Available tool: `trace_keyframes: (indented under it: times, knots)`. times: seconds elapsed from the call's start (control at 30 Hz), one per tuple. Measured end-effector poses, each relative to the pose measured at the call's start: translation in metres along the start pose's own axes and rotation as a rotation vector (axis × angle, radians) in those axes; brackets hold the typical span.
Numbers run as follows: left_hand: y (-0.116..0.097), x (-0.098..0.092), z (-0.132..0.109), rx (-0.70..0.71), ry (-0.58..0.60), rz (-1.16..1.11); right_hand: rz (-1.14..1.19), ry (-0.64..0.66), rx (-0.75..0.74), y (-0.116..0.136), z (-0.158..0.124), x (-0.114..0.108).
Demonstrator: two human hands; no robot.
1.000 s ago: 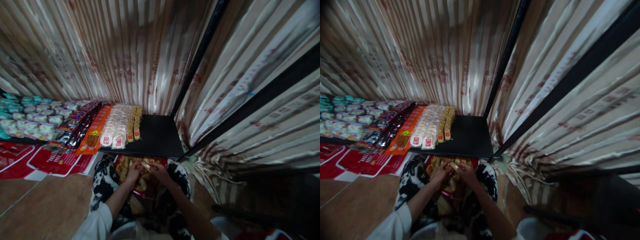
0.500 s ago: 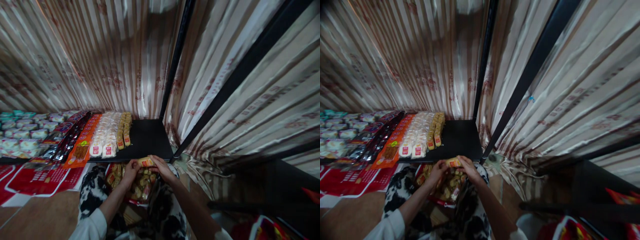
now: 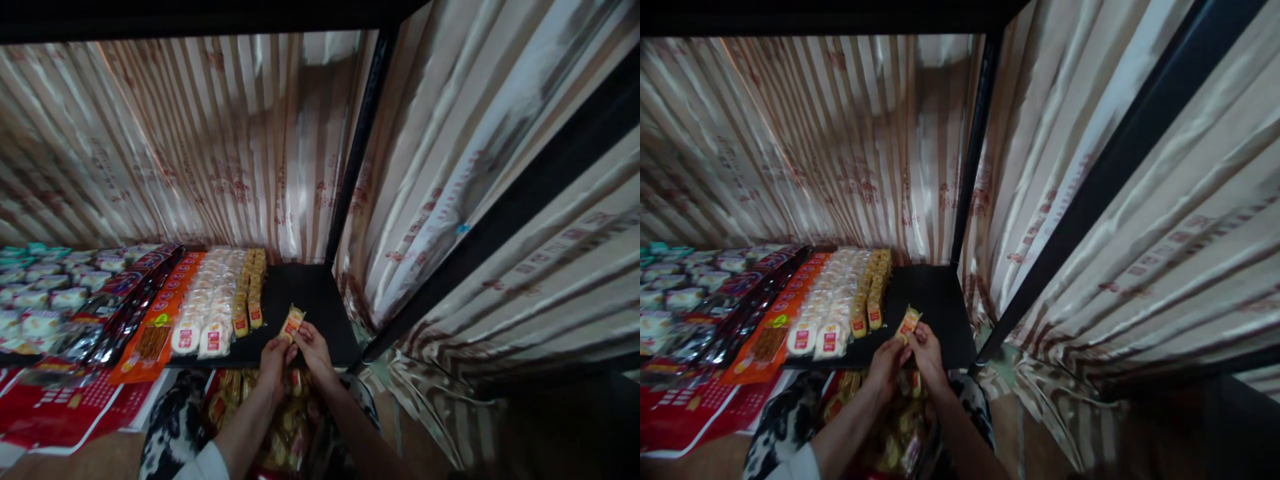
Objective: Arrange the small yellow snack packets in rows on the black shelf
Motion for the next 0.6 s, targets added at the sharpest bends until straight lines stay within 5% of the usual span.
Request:
trace_keyframes:
  times: [0.2,0.4,0.6]
  knots:
    - [-0.017,0.031,0.040,0.029,-0.008,-0.025,-0.047,-0.012,-0.038,0.013,0.052,0.013]
    - [-0.043,0.045,0.078,0.115,-0.205,0.155,-0.429,-0.118,-0.110,0.028,0.123,0.022]
    - [-0.065,0.087,0.122,0.189,-0.036,0.125,-0.598,-0.125,-0.169,0.036,0.178,0.043]
Point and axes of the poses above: each hand's wrist, its own z-axis towards the middle knuckle, its own x-axis out of the palm, y = z × x, the point moved 8 cm from there along z, towards the middle knuckle, and after that the axes turned 5 degrees about x, right-handed, at the moved point
